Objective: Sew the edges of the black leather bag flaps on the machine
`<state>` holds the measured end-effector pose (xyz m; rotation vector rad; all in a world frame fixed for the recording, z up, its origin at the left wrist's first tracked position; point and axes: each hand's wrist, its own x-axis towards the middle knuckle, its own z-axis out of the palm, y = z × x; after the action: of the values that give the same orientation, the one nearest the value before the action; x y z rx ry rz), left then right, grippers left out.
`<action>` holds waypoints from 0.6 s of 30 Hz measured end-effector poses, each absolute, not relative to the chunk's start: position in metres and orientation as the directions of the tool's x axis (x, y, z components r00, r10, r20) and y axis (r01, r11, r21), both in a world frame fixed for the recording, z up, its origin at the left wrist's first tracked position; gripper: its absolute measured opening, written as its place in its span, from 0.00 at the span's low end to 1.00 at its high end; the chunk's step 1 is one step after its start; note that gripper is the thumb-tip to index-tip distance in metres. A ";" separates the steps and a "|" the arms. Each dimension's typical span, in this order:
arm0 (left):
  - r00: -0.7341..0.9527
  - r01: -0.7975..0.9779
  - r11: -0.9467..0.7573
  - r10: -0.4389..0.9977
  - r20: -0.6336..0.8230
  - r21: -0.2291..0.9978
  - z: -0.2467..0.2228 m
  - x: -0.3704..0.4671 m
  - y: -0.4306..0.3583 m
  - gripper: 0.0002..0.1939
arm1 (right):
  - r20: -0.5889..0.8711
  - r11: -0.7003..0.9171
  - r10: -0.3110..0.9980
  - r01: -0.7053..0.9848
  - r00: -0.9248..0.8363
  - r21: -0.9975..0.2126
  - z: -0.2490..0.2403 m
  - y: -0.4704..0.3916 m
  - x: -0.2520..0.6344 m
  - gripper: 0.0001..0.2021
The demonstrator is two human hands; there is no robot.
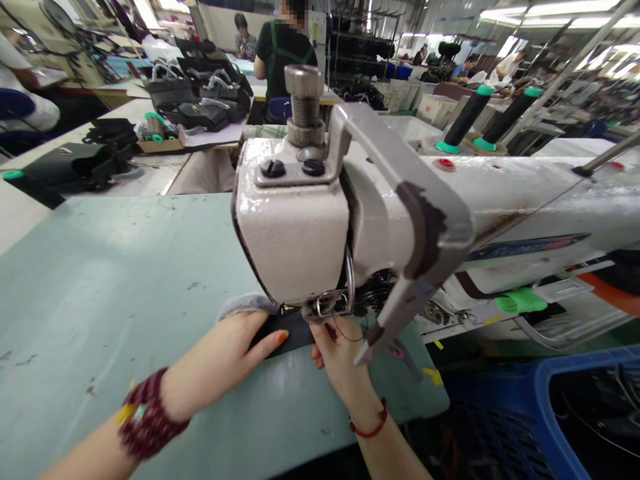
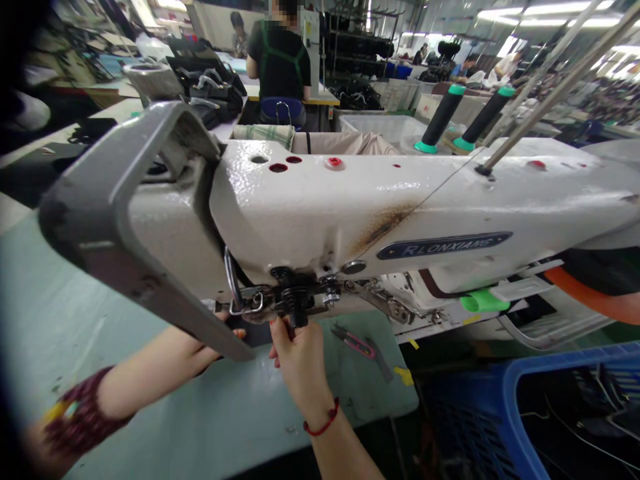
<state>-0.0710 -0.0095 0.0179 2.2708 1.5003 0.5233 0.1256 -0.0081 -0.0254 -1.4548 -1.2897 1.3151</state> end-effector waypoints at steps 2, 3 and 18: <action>0.282 0.754 -0.314 0.948 0.148 0.577 0.010 -0.063 -0.050 0.15 | -0.193 -0.180 0.980 0.181 -0.053 -0.967 -0.026 -0.008 0.126 0.20; 0.247 0.684 -0.289 0.956 0.160 0.670 0.002 -0.056 -0.069 0.12 | -0.189 -0.176 0.980 0.177 -0.060 -0.968 -0.026 -0.008 0.126 0.20; -0.109 0.157 0.478 0.878 -0.466 0.864 -0.031 -0.012 -0.037 0.24 | -0.060 -0.037 0.995 0.264 -0.081 -0.964 -0.025 -0.006 0.130 0.24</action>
<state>-0.0118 -0.0374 -0.0314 0.9221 1.5820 0.7884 0.1296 -0.0059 -0.0249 -1.3984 -1.4481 1.1746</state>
